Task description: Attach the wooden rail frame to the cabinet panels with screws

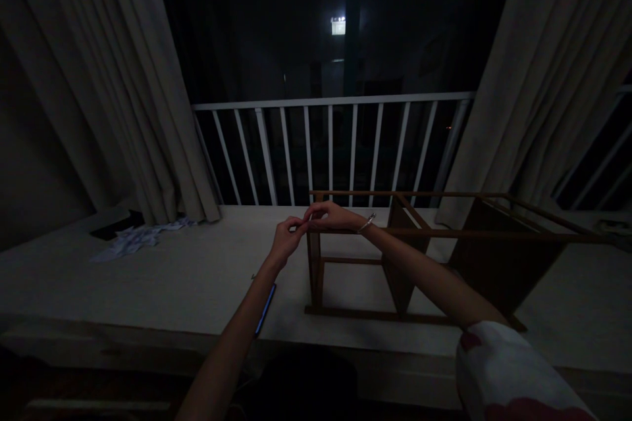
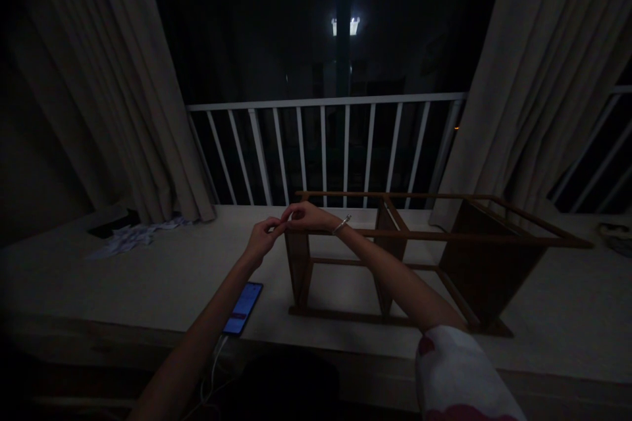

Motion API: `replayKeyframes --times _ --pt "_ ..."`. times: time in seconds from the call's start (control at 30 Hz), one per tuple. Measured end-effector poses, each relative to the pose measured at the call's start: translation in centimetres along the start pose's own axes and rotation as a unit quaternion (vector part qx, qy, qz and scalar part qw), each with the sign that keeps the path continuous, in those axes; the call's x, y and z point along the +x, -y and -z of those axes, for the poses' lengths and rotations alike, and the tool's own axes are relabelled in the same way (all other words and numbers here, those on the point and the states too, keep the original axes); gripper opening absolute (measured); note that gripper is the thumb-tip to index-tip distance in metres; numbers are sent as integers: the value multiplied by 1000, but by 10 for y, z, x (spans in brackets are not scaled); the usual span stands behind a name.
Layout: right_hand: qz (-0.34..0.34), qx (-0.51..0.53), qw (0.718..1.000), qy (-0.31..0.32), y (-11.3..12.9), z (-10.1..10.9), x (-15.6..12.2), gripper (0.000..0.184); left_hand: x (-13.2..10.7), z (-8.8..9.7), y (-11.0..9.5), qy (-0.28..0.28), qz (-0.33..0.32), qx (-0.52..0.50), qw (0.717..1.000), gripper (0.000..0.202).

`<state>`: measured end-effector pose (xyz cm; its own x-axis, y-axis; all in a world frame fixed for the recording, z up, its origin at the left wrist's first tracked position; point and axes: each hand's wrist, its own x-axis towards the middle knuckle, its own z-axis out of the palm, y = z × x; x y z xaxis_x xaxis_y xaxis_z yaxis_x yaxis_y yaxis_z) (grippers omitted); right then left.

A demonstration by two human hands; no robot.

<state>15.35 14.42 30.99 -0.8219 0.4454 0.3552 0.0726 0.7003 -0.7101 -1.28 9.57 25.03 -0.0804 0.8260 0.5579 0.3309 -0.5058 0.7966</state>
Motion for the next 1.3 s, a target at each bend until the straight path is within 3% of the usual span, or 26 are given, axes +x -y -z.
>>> replayKeyframes --times 0.5,0.73,1.07,1.3 --pt "2 44 999 -28 -17 0 10 21 -4 -3 -2 -25 -10 15 1000 21" --pt "-8 30 998 -50 -20 -1 9 24 -6 -3 -3 -31 -12 3 999 21" --pt "-10 37 999 -34 -26 1 8 31 -3 -3 0 -18 -16 1 1000 21" --pt "-1 60 998 -15 -17 0 7 33 -4 -4 4 -30 -14 1 999 22"
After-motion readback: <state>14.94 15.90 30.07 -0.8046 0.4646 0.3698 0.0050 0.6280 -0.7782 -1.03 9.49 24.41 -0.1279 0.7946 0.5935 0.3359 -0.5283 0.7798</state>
